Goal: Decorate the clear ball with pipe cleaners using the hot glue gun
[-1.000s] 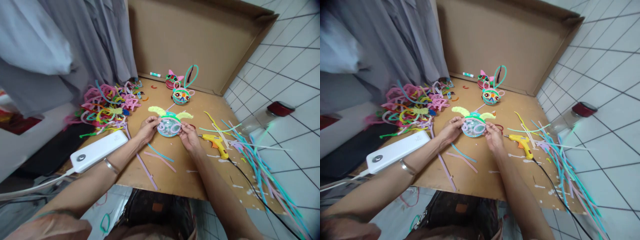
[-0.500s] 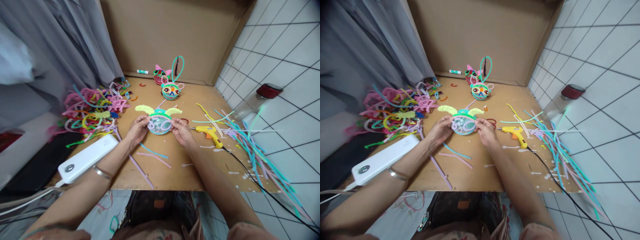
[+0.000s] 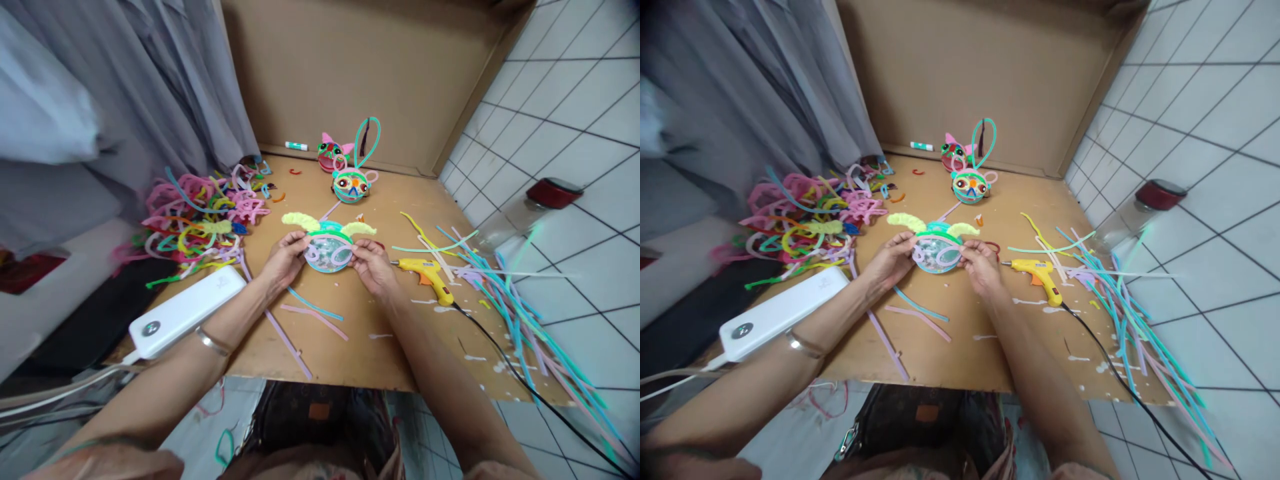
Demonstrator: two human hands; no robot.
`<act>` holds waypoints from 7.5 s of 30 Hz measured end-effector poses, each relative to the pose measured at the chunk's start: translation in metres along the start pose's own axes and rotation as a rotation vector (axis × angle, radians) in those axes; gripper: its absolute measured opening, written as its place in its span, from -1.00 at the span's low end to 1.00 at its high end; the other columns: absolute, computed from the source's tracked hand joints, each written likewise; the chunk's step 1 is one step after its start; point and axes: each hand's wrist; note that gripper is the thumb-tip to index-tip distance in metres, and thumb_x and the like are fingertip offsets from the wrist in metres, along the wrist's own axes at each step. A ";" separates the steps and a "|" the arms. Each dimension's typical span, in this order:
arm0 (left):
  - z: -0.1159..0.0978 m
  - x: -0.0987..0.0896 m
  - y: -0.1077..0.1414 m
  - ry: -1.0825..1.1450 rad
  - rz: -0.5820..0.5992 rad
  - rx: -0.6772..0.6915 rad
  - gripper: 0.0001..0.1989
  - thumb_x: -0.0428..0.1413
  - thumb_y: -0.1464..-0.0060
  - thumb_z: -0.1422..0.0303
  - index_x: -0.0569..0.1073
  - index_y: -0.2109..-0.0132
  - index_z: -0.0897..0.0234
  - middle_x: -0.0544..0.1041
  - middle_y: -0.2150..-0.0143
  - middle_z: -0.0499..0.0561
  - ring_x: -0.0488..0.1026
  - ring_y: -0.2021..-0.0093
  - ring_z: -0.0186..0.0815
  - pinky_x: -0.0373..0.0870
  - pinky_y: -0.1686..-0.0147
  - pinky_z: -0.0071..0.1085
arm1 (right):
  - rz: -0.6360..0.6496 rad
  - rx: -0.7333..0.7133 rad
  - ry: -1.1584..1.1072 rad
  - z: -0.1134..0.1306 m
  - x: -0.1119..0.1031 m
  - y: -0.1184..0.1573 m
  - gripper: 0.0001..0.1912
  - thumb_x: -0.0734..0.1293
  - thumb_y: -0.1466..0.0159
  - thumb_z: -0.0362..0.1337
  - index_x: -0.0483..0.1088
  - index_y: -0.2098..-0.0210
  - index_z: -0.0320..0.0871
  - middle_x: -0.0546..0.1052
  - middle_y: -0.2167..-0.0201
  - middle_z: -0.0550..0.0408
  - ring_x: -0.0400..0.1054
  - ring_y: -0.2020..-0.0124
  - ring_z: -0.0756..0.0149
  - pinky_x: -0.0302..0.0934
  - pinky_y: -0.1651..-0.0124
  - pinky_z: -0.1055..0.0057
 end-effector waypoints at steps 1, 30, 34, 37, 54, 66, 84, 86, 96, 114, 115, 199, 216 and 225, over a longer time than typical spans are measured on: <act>0.000 0.000 0.000 0.005 -0.002 0.008 -0.60 0.45 0.45 0.50 0.44 0.41 0.31 0.48 0.52 -0.15 0.39 0.48 -0.47 0.35 0.38 -0.51 | -0.008 -0.009 -0.002 0.000 0.000 0.001 -0.67 0.57 0.20 -0.35 0.39 0.50 -0.12 0.44 0.64 0.32 0.27 0.61 0.52 0.29 0.51 0.53; 0.004 0.010 0.008 -0.002 0.086 0.126 -0.59 0.44 0.45 0.42 0.44 0.38 0.31 0.48 0.44 -0.13 0.40 0.44 -0.45 0.31 0.37 -0.48 | 0.004 -0.119 0.111 -0.003 -0.012 0.009 -0.63 0.62 0.10 -0.22 0.45 0.37 -0.11 0.48 0.56 0.31 0.33 0.53 0.51 0.34 0.38 0.51; 0.004 0.012 0.010 0.012 0.071 0.099 -0.57 0.45 0.49 0.40 0.48 0.38 0.32 0.52 0.45 -0.11 0.42 0.45 -0.43 0.33 0.37 -0.45 | 0.019 -0.144 0.127 -0.004 -0.016 0.008 -0.67 0.61 0.06 -0.23 0.47 0.35 -0.09 0.50 0.51 0.30 0.35 0.51 0.50 0.35 0.37 0.47; 0.003 0.013 0.011 0.043 0.054 0.075 -0.59 0.46 0.53 0.42 0.50 0.43 0.32 0.52 0.45 -0.10 0.42 0.44 -0.43 0.35 0.33 -0.43 | 0.017 -0.172 0.130 -0.006 -0.017 0.007 -0.71 0.60 0.05 -0.23 0.47 0.40 -0.08 0.51 0.51 0.29 0.35 0.51 0.49 0.35 0.37 0.45; 0.005 0.013 0.010 0.066 0.004 0.038 -0.67 0.47 0.48 0.45 0.54 0.46 0.34 0.54 0.46 -0.06 0.44 0.41 -0.41 0.39 0.24 -0.38 | -0.024 -0.150 0.107 -0.003 -0.007 0.009 -0.69 0.61 0.12 -0.22 0.46 0.47 -0.10 0.49 0.59 0.29 0.30 0.55 0.51 0.29 0.41 0.48; 0.011 0.010 0.005 0.096 0.056 0.082 -0.60 0.51 0.54 0.35 0.59 0.43 0.35 0.59 0.39 -0.01 0.47 0.36 -0.37 0.39 0.18 -0.34 | -0.050 -0.170 0.090 -0.005 -0.012 0.004 -0.68 0.61 0.10 -0.26 0.44 0.43 -0.10 0.52 0.56 0.30 0.35 0.53 0.50 0.28 0.40 0.49; 0.012 0.011 0.006 0.092 0.067 0.125 -0.60 0.50 0.45 0.29 0.52 0.44 0.35 0.52 0.42 -0.08 0.40 0.38 -0.43 0.34 0.21 -0.43 | -0.050 -0.170 0.104 -0.002 -0.016 0.004 -0.68 0.61 0.10 -0.25 0.44 0.42 -0.09 0.53 0.55 0.30 0.39 0.50 0.48 0.33 0.34 0.46; 0.014 0.010 0.005 0.074 0.043 0.150 -0.57 0.50 0.45 0.24 0.48 0.46 0.34 0.49 0.43 -0.10 0.38 0.39 -0.44 0.32 0.25 -0.45 | -0.047 -0.163 0.095 -0.002 -0.015 0.005 -0.68 0.61 0.10 -0.26 0.45 0.41 -0.09 0.53 0.54 0.30 0.39 0.50 0.49 0.32 0.33 0.47; 0.016 0.011 0.005 0.010 0.095 0.164 -0.45 0.48 0.47 0.01 0.42 0.52 0.32 0.40 0.52 -0.12 0.28 0.46 -0.46 0.25 0.36 -0.47 | -0.047 -0.168 0.125 -0.002 -0.019 0.004 -0.69 0.60 0.07 -0.24 0.45 0.40 -0.09 0.49 0.57 0.32 0.34 0.53 0.50 0.31 0.31 0.45; 0.024 0.005 -0.005 -0.056 -0.039 0.237 -0.59 0.45 0.33 0.16 0.40 0.56 0.30 0.44 0.55 -0.10 0.36 0.42 -0.40 0.31 0.30 -0.44 | -0.056 -0.147 0.112 -0.001 -0.009 0.009 -0.69 0.60 0.12 -0.28 0.46 0.43 -0.09 0.53 0.53 0.28 0.37 0.49 0.47 0.27 0.37 0.47; 0.024 0.004 -0.005 -0.063 -0.042 0.246 -0.58 0.44 0.33 0.15 0.40 0.56 0.30 0.43 0.55 -0.10 0.36 0.42 -0.40 0.31 0.30 -0.44 | -0.057 -0.145 0.110 -0.001 -0.008 0.010 -0.68 0.60 0.13 -0.27 0.46 0.43 -0.09 0.52 0.54 0.29 0.37 0.49 0.47 0.26 0.37 0.47; 0.016 0.007 0.011 -0.698 -0.144 0.367 -0.39 0.37 0.29 0.12 0.25 0.16 0.20 0.37 0.18 -0.07 0.39 0.22 -0.33 0.29 0.17 -0.38 | -0.043 -0.475 0.502 -0.017 0.028 0.035 -0.84 0.37 -0.17 -0.14 0.35 0.40 -0.07 0.37 0.52 0.23 0.26 0.51 0.43 0.19 0.41 0.45; 0.015 0.009 0.006 -0.616 -0.206 0.310 -0.42 0.34 0.25 0.08 0.21 0.19 0.20 0.36 0.28 -0.10 0.40 0.29 -0.34 0.32 0.23 -0.37 | 0.026 -0.719 0.736 -0.019 0.023 0.047 -0.89 0.22 -0.34 -0.27 0.40 0.26 -0.06 0.46 0.30 0.09 0.38 0.26 0.28 0.31 0.13 0.30; 0.016 0.008 0.005 -0.566 -0.200 0.298 -0.41 0.36 0.26 0.11 0.24 0.18 0.21 0.40 0.28 -0.10 0.41 0.30 -0.36 0.33 0.22 -0.37 | 0.024 -0.822 0.835 -0.021 0.024 0.049 -0.74 0.18 -0.38 -0.30 0.52 0.15 -0.06 0.44 0.25 0.03 0.39 0.24 0.25 0.34 0.11 0.27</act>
Point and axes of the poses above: each hand's wrist, its own y-axis away from the middle knuckle, its own x-axis out of the palm, z = x × y
